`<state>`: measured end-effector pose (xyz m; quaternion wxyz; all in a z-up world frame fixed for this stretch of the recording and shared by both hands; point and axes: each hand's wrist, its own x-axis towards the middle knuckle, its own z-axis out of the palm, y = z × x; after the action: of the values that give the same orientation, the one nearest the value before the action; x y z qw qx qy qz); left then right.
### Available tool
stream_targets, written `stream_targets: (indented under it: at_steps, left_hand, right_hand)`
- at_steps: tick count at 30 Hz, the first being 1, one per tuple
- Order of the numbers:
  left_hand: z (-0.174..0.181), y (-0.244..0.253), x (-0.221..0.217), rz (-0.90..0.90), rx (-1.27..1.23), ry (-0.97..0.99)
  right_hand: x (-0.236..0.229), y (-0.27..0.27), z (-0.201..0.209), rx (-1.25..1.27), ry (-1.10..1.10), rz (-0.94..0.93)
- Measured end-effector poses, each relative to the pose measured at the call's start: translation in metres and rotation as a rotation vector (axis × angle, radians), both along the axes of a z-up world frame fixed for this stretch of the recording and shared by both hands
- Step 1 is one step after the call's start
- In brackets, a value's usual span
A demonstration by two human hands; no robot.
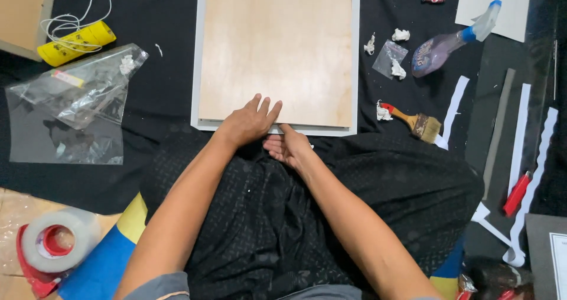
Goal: The person cleans the glass of a white picture frame using a tissue and a brush. They then place a wooden backing board into the frame and press the edges to secure it.
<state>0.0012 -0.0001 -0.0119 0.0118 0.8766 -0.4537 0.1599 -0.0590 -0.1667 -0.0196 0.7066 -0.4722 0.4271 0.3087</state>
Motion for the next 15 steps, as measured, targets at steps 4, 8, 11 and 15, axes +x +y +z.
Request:
stream_targets:
  at_steps: [4, 8, 11, 15]
  left_hand:
    - [0.003, 0.0, 0.0, 0.009, 0.007, 0.033]
    - [-0.001, -0.003, -0.001, 0.036, 0.025, 0.049]
    - [0.005, -0.001, 0.001, 0.027, 0.055, 0.084]
    - [0.01, -0.003, 0.001, 0.061, 0.087, 0.168]
  right_hand:
    - [-0.001, 0.001, -0.003, 0.001, -0.024, -0.015]
    - [-0.002, 0.0, -0.002, 0.004, -0.043, -0.019]
    - [-0.001, 0.0, -0.003, 0.013, -0.056, -0.02]
    - [-0.021, -0.011, 0.014, 0.022, -0.126, 0.069]
